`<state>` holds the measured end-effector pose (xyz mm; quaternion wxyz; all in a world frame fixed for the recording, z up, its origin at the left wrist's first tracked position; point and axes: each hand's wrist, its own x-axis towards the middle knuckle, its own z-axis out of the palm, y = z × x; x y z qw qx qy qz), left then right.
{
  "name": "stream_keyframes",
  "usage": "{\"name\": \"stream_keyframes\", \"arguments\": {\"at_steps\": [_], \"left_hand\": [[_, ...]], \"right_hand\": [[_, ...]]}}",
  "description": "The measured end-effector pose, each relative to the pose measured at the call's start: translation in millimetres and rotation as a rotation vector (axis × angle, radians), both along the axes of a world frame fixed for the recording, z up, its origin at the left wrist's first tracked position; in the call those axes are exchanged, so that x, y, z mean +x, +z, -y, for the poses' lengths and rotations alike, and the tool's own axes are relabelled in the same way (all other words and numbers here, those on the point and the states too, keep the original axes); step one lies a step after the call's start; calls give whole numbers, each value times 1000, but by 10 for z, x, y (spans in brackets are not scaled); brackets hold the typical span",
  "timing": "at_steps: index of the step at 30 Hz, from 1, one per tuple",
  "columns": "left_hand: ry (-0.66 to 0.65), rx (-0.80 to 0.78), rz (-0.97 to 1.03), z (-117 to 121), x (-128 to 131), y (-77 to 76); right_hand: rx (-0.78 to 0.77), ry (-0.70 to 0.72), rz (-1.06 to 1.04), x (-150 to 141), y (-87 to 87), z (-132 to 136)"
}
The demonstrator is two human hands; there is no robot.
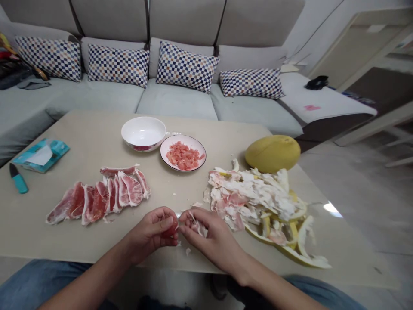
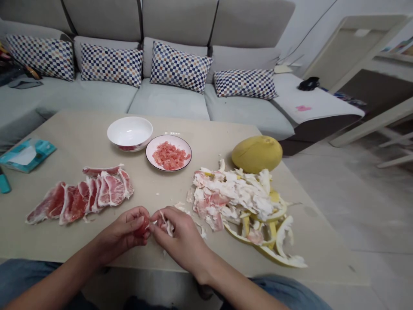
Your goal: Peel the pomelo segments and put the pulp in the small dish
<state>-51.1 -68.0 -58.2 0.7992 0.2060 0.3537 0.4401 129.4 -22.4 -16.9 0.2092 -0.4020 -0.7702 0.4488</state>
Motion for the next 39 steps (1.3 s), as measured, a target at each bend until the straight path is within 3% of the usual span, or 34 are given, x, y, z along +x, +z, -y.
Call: {"name": "stream_keyframes", "arguments": {"at_steps": [10,21,25,30,39], "left_hand": [[37,12,-159,33,58,13],[-4,-33,-51,29,45,-15],[7,-53,-34,21,44,-17],[2,-53,-20,20,42,-21],[-10,-41,-10,17,35,-30]], "right_hand": [[118,-31,43,-9,-74,15],[-73,-144,18,-7,-30,-47],[-123,-99,20,1,-11,-70],[-294,-4,9,13,10,-84],[-235,15,1,6,-12,-81]]}}
